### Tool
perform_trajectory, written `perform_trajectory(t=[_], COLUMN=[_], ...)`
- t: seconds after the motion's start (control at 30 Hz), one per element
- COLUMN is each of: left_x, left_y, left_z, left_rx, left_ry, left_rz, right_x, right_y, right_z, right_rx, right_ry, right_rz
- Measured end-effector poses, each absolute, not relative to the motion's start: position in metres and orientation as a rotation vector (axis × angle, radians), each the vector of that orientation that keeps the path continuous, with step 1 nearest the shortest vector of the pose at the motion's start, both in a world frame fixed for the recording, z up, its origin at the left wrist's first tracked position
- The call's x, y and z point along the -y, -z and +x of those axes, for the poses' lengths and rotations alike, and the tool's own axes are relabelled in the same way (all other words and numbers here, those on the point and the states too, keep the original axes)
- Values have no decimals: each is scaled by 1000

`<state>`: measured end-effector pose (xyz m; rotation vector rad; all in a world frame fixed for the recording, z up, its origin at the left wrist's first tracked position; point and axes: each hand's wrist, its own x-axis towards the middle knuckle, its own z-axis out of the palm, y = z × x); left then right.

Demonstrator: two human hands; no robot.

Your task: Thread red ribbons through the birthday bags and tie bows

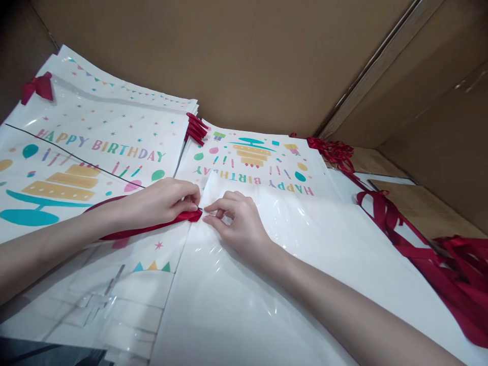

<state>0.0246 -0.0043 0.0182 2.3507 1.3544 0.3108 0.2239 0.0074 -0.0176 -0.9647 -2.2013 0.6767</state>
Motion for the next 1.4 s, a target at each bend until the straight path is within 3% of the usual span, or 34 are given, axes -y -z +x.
perform_trajectory(t=[0.37, 0.73, 0.97, 1.4], left_x=[4, -10, -23, -26], left_y=[-8, -58, -51, -52], left_z=[30, -23, -51, -34], left_rx=[-1435, -1656, -1588, -1421], left_ry=[-441, 79, 273, 240], left_rz=[2361, 2398, 2166, 2373], right_x=[-4, 3, 4, 4], right_y=[22, 19, 18, 19], right_z=[222, 221, 221, 223], right_rx=[2273, 2426, 2453, 2539], right_ry=[-543, -363, -405, -403], right_rz=[-830, -774, -639, -559])
